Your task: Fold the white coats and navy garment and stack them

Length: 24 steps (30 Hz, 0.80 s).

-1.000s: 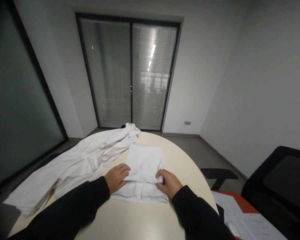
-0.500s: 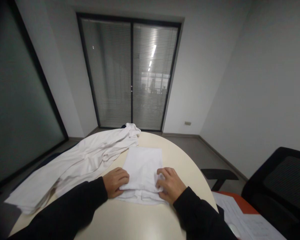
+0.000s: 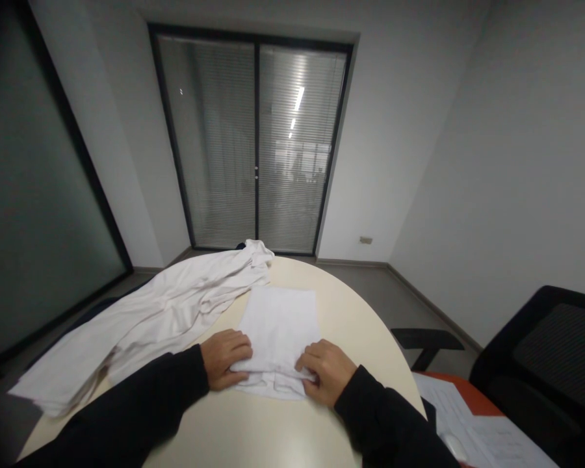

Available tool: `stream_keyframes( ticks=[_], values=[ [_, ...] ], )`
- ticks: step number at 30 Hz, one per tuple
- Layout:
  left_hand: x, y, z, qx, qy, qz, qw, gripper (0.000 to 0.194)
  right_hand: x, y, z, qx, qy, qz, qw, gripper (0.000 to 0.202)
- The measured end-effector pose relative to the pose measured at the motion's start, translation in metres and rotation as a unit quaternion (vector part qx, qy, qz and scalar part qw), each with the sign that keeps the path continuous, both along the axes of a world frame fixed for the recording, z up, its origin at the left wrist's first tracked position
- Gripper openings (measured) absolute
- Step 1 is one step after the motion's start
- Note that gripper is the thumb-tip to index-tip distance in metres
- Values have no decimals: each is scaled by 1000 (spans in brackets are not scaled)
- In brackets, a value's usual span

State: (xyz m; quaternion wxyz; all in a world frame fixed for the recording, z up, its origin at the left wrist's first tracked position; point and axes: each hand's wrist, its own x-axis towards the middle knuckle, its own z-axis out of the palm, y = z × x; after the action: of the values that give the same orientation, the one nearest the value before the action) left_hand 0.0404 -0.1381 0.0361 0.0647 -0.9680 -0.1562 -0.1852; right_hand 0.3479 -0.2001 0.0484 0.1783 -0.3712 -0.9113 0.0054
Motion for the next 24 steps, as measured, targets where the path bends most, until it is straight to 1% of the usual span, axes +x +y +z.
stream_keyframes(
  ticks=[3,6,8,11,14,16,18,21,22,24],
  values=[
    [1,-2,0,4,8,-1,1000,15,-2,0,0,12,-4,16,1000,20],
    [2,-3,0,21,45,10,999,16,-4,-1,-1,15,-12,20,1000,15],
    [2,-3,0,27,54,14,998,18,-6,-2,-2,16,-11,14,1000,19],
    [3,-4,0,23,45,10,999,16,-8,-3,-4,4,-8,6,1000,31],
    [4,-5,-1,26,31,8,999,17,-10,-2,-7,1,-7,18,1000,30],
    [5,-6,-2,36,32,8,999,12,-10,-1,-7,34,-1,33,999,27],
    [5,-7,-2,48,37,7,998,6,-11,0,-6,87,-5,50,995,24],
    [6,-7,-2,61,36,4,997,8,-14,-3,-4,149,-36,81,985,15],
    [6,-8,-2,64,35,1,997,9,-16,-4,-3,155,-49,88,983,13],
    [6,-9,-1,70,32,-9,997,10,-20,-6,-4,141,-70,90,983,14]
  ],
)
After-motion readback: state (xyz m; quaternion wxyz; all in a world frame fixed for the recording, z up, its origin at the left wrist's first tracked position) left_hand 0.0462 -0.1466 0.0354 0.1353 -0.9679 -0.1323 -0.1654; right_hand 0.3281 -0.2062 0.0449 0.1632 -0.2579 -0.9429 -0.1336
